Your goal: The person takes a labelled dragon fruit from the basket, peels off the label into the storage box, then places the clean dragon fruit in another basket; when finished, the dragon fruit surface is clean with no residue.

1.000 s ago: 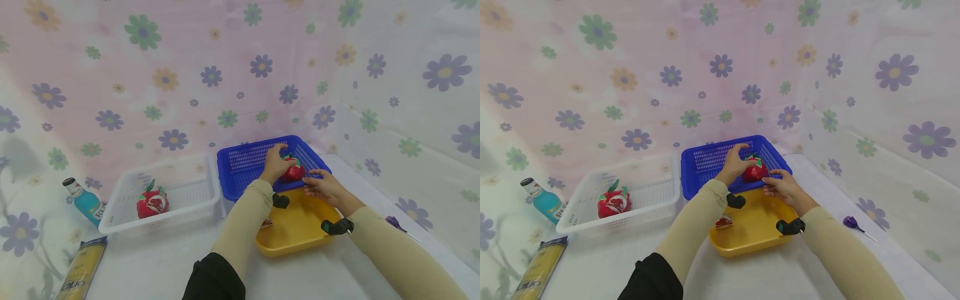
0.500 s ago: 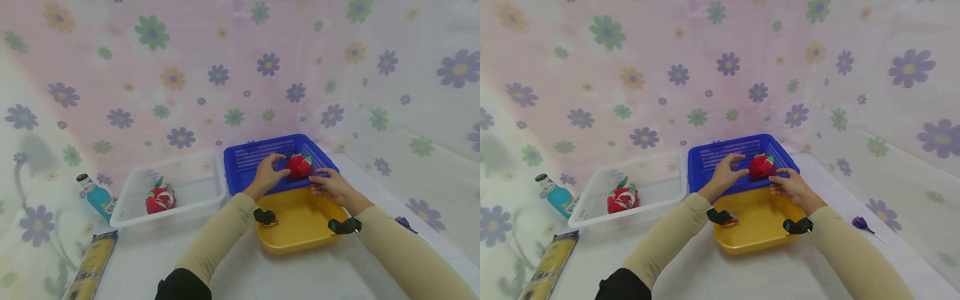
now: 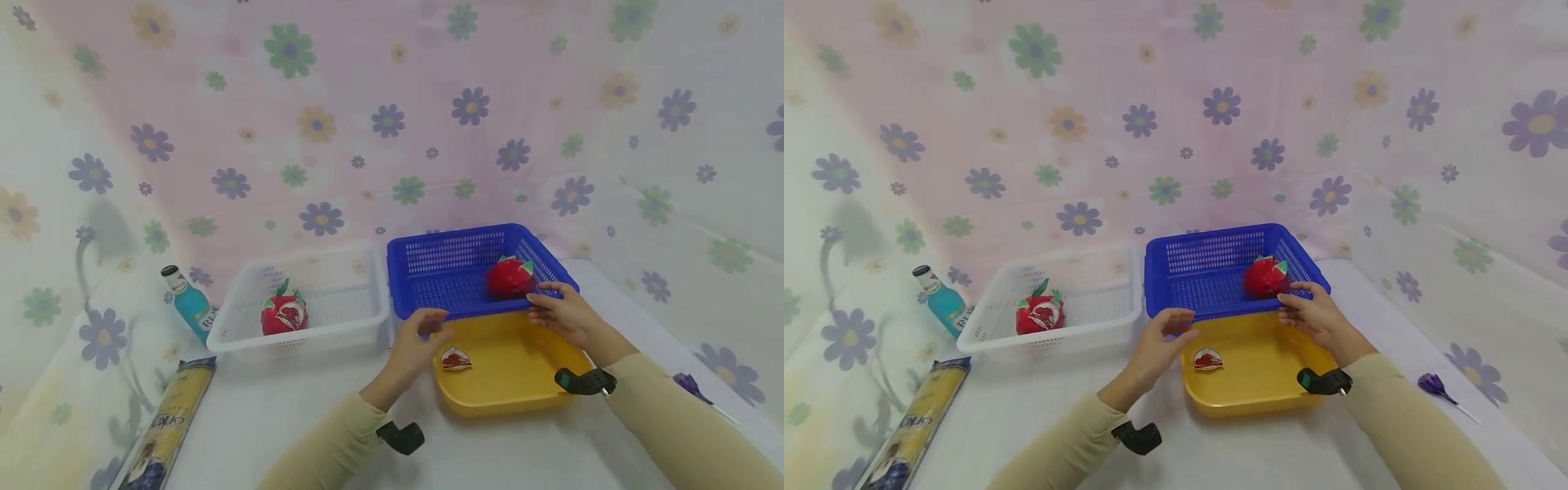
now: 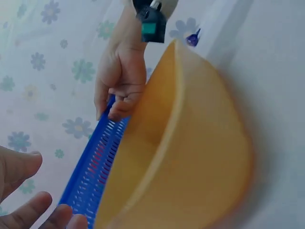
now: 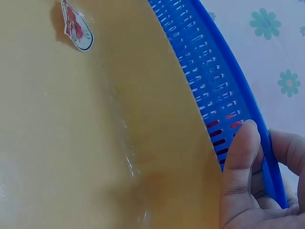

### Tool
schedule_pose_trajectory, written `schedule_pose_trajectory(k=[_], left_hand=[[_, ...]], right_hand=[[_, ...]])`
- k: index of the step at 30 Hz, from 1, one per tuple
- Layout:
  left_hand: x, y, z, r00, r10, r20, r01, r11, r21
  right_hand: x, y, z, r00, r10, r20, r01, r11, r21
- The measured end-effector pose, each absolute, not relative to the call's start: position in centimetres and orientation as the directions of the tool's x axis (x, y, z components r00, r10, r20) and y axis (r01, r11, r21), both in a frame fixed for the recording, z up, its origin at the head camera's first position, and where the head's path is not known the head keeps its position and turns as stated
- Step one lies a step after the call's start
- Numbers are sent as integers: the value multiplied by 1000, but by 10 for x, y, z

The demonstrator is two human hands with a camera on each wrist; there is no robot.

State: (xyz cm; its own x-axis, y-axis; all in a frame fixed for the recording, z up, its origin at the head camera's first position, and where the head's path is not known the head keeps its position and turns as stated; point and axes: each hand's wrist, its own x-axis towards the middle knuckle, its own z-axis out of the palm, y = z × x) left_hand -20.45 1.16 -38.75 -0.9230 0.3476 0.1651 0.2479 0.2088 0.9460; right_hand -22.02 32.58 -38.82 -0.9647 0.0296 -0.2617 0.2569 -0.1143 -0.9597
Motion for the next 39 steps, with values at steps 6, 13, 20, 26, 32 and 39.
schedule_pose_trajectory(k=[6,13,20,26,32,39], left_hand=[[-175,-35,-414,-948,298,107,174,208,963],[-152,-92,-428,-982,182,-44,-11,177,984],[-140,-138,-425,-992,41,-116,-106,196,975],[-149,-170,-422,-982,-127,-138,-162,204,965],[-157,-197,-418,-966,-216,-138,-181,193,964],[-164,-217,-420,-945,-285,-163,-200,106,974]], right_hand=[[-218,324,-391,-969,34,-245,237,-152,-959],[-215,318,-387,-967,83,-240,226,-148,-963],[-208,302,-382,-959,101,-265,261,-43,-964],[-205,253,-373,-967,51,-249,254,166,-953],[-205,192,-368,-964,-94,-249,226,207,-952],[-213,141,-367,-951,-169,-260,214,249,-945]])
